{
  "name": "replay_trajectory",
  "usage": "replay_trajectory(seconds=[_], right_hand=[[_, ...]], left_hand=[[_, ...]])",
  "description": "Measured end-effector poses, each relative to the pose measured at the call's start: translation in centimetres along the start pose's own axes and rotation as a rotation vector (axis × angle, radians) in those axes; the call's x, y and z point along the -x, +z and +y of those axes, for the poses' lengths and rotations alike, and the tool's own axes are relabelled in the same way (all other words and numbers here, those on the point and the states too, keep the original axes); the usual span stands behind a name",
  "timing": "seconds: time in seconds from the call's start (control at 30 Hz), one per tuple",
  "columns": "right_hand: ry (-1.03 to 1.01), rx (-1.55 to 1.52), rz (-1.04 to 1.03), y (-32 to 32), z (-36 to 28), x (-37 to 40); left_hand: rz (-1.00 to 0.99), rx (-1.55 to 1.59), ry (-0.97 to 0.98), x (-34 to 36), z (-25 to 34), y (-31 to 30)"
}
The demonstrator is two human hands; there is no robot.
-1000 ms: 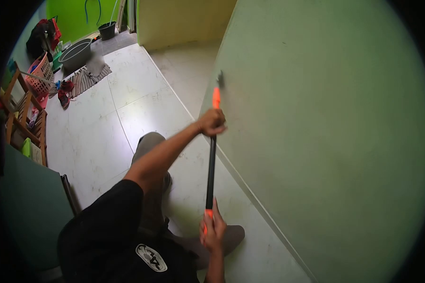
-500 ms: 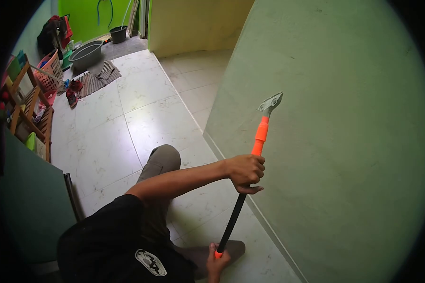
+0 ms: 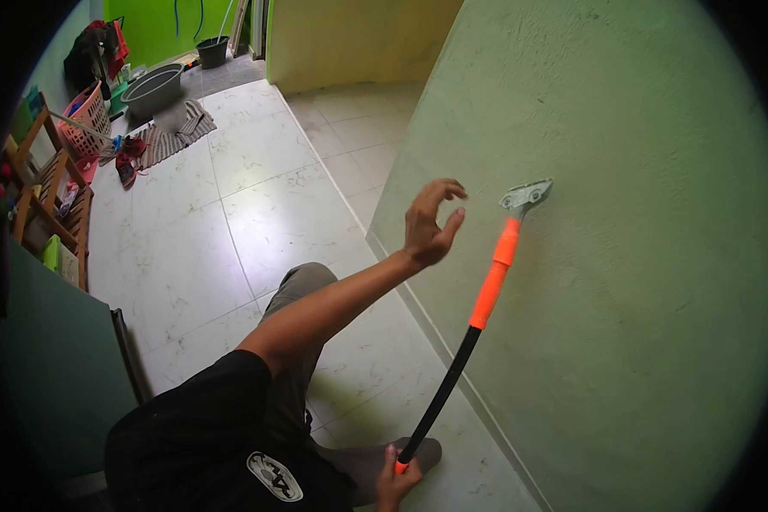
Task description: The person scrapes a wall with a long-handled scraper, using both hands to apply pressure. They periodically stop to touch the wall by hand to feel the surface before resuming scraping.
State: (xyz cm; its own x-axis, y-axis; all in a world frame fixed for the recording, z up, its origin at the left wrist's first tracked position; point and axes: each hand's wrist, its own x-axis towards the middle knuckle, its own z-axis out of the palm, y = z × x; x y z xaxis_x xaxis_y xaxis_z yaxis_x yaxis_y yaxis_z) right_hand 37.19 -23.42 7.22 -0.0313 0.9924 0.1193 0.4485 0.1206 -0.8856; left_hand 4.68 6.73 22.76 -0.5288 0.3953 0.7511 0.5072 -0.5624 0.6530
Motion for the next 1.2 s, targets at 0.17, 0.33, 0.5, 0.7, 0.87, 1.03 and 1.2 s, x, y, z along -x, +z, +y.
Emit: replay_trajectory(seconds=[0.17,0.33,0.5,0.7,0.87,1.03,1.2], right_hand=[[0.321,-0.175,-0.119,-0.5,0.5,1.3],[0.004,-0.079,0.042,0.4,-1.3,-0.1],[0.206,-0.262,0.037,2.5,1.9,-0.5],[0.244,-0.36,-0.018,2.3,4.0,0.3],[0.087,-0.248,0.048,2.5,3.7,0.8],[0.124,-0.305,0.02,1.3,0.0,0.8],[-0.105,-0.199,0.014,2.4,-4.3,-0.6]], left_hand=[[-0.006,-0.163,-0.383,-2.8,-10.5,2.5],[-0.241,-0.202,-0.484,-2.4,-18.0,5.0],[-0.22,-0.102,-0.539,-2.7,-19.4,4.7],[-0.341,-0.098,-0.595,-2.7,-17.5,2.0],[-0.391,-0.057,-0.665,-1.9,-15.4,-0.6],[-0.248,0.087,-0.442,-0.6,-12.4,0.5],[-0.17,0.058,0.294,0.8,0.0,-0.2]])
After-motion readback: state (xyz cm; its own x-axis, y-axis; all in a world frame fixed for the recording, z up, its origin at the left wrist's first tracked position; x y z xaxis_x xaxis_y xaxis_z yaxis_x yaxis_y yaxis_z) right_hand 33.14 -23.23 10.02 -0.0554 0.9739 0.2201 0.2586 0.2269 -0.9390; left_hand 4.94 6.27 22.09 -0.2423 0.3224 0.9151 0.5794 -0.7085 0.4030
